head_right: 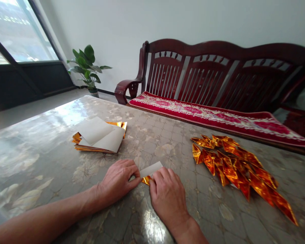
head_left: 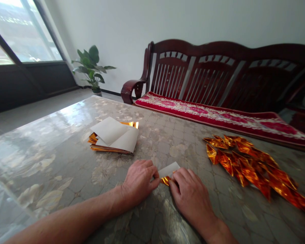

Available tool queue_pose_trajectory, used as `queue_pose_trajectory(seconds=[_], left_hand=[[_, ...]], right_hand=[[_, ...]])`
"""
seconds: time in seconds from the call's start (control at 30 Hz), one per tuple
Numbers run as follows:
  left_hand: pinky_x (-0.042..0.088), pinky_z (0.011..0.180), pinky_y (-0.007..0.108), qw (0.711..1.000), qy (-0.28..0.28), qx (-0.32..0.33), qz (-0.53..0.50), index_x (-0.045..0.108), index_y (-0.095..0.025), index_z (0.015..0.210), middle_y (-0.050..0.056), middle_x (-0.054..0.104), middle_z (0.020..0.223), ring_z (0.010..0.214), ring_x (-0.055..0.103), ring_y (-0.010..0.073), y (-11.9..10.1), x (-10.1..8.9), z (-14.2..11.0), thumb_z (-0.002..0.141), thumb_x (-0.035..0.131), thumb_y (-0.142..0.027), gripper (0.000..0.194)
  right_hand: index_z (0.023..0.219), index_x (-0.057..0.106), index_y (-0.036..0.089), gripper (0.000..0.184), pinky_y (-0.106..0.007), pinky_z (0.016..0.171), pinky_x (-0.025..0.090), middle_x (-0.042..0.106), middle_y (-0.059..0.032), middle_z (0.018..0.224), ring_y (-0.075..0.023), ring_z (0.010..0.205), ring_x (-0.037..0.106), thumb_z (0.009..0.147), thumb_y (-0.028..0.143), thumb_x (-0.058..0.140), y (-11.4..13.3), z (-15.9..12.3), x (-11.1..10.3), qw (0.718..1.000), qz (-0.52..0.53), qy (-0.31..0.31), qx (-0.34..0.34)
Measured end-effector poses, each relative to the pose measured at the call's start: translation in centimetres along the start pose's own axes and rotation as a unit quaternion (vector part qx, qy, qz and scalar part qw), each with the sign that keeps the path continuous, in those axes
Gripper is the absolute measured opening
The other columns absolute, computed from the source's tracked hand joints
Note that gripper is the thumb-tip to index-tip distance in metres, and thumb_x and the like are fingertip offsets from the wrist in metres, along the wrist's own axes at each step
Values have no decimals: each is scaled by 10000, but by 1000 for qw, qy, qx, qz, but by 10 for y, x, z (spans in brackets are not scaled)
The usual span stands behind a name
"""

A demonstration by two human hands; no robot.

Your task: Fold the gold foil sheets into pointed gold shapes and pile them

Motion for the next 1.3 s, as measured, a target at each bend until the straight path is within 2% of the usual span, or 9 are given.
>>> queue_pose_trajectory(seconds=[0.43,0.6,0.7,0.77,0.93,1.1,1.3], left_hand=[[358,693,316,1000,-3,13,16,643,-208,707,14,633,743,758,574,185,-3,-1,2,802,639,-218,96],[365,707,316,1000,8,15,21,626,-211,752,11,630,791,790,571,187,-3,1,2,845,636,-252,103],[382,743,321,999,6,46,12,638,-239,897,5,636,882,847,573,192,-9,2,0,917,589,-267,60],[389,766,329,996,9,89,21,636,-261,989,2,636,935,877,566,194,-19,4,-3,966,535,-261,103],[391,723,358,974,46,185,120,605,-183,992,33,621,927,820,536,210,-42,16,-14,960,552,-228,77],[381,683,368,960,39,200,192,588,-156,974,41,595,902,789,513,216,-51,22,-20,934,548,-139,59],[375,685,365,956,49,197,213,556,-154,1137,50,602,953,804,519,216,-55,26,-22,936,520,-137,206]], right_hand=[[736,512,224,167,-350,747,362,564,-35,819,-220,819,486,882,184,582,-8,0,7,999,20,30,37],[741,512,225,167,-348,741,362,567,-33,816,-222,817,494,885,192,590,-9,1,8,998,22,29,44],[758,517,227,159,-344,734,362,571,-31,821,-221,813,497,897,195,587,-10,1,8,998,28,25,50],[768,518,229,158,-345,735,361,570,-27,820,-222,813,497,906,212,593,-11,0,8,998,32,23,53],[787,522,229,157,-352,745,365,571,-22,821,-226,814,497,914,233,615,-11,-1,8,997,41,23,56],[800,542,226,150,-360,762,385,590,-27,839,-229,822,509,944,240,580,-12,0,9,996,61,30,65],[892,576,222,197,-339,795,425,641,-26,905,-212,883,560,966,100,441,-23,-5,6,988,138,19,73]])
Point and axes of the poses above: each hand's wrist, its own z-axis towards the middle knuckle, its own x-axis out of the palm, y = z × x, the point moved 7 cm from there along z, towards the middle knuckle
